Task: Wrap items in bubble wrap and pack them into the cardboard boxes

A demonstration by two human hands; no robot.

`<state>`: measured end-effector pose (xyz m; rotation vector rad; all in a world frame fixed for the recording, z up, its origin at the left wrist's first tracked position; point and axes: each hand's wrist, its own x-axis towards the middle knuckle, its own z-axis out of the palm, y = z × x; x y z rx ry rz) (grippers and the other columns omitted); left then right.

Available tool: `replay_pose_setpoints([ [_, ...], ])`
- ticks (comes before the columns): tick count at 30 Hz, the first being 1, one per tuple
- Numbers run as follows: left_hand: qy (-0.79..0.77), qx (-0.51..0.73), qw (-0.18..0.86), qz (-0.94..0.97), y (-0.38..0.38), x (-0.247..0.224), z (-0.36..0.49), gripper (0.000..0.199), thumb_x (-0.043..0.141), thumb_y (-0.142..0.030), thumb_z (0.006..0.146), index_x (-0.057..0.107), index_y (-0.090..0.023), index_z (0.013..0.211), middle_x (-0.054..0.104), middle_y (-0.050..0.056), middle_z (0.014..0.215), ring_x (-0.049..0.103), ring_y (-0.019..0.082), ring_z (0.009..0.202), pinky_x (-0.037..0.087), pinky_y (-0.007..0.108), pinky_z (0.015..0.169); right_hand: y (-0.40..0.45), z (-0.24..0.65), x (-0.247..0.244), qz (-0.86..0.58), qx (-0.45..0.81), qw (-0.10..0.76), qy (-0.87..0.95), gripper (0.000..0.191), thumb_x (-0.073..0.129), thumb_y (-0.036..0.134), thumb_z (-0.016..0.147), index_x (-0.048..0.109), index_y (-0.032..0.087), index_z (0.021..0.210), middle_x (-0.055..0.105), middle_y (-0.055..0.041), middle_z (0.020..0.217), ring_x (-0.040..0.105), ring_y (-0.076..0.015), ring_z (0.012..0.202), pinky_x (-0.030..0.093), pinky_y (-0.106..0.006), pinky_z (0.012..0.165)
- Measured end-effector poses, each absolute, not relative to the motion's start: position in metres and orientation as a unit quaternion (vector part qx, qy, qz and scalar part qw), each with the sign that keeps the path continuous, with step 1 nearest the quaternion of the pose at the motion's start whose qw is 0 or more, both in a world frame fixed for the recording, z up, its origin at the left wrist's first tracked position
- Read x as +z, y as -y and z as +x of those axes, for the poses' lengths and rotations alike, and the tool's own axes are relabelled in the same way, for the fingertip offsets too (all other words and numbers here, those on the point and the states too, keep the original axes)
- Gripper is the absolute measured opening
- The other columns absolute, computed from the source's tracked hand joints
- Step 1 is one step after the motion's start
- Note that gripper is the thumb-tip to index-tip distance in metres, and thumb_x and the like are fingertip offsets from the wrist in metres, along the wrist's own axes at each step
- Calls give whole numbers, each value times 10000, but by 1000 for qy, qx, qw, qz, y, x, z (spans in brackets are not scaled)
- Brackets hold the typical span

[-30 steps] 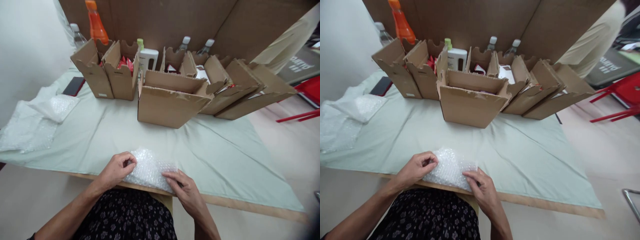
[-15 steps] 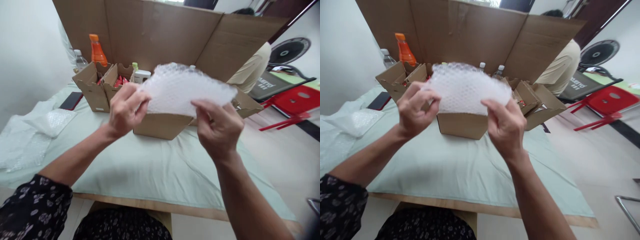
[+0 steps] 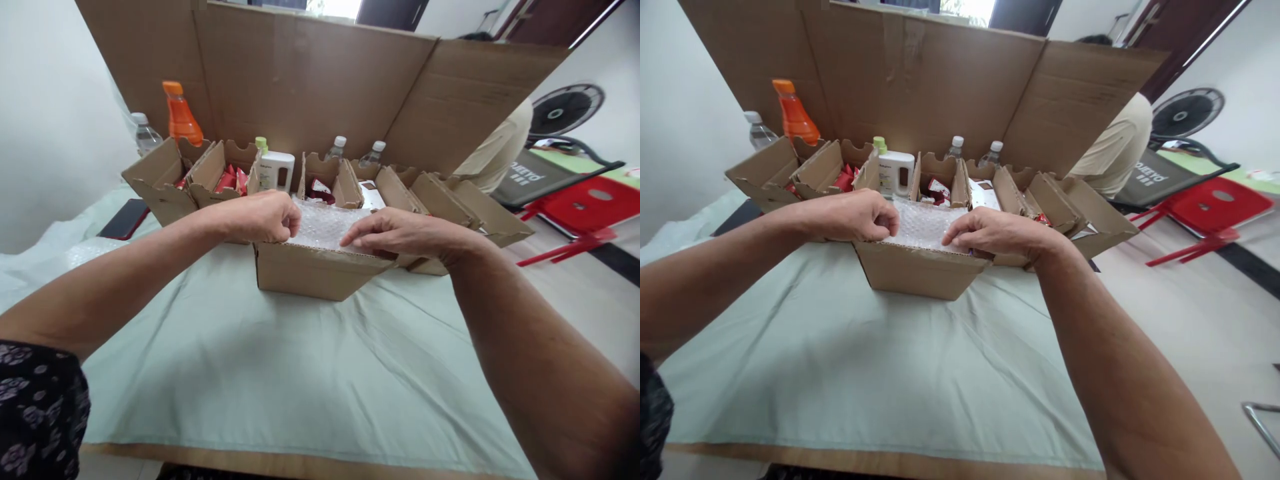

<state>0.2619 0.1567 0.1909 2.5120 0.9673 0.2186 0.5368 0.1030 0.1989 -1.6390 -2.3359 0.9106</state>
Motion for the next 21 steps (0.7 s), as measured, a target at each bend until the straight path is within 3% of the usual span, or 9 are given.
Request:
replay_pose_setpoints([
  [5,-329,128,198,914,-148,199,260,202,592,-138,699,772,-203,764,699,8,771,652,195,794,443,298,765,-96,546,200,-545,284,90,784,335,611,416,822,825,207,974,724,-27,822,613,-182,740,440,-263,620],
  [10,-345,-15,303,888,-173,189,262,176,610,-208,675,776,-220,735,677,-2,674,597,168,628,403,268,602,-105,540,194,-545,314,17,777,197,630,316,785,798,234,845,679,-5,712,579,-154,638,423,-251,550],
  [15,-349,-67,372,858,-200,177,277,82,640,-236,601,660,-210,526,594,-5,546,497,145,499,345,264,505,-123,527,185,-577,368,-18,728,101,649,288,777,739,242,777,550,27,535,442,-109,435,342,-256,415],
  [18,-348,-56,364,862,-208,173,284,129,659,-223,583,592,-208,473,553,-19,509,469,138,496,344,261,512,-127,522,185,-584,370,-26,722,119,643,313,815,742,251,793,519,30,500,417,-102,404,324,-258,388],
  [21,-333,-91,333,878,-210,174,286,108,624,-242,633,627,-209,531,603,-8,565,510,151,556,374,259,553,-126,526,195,-612,332,-63,715,177,642,282,825,781,270,934,540,33,519,474,-124,427,375,-275,419],
])
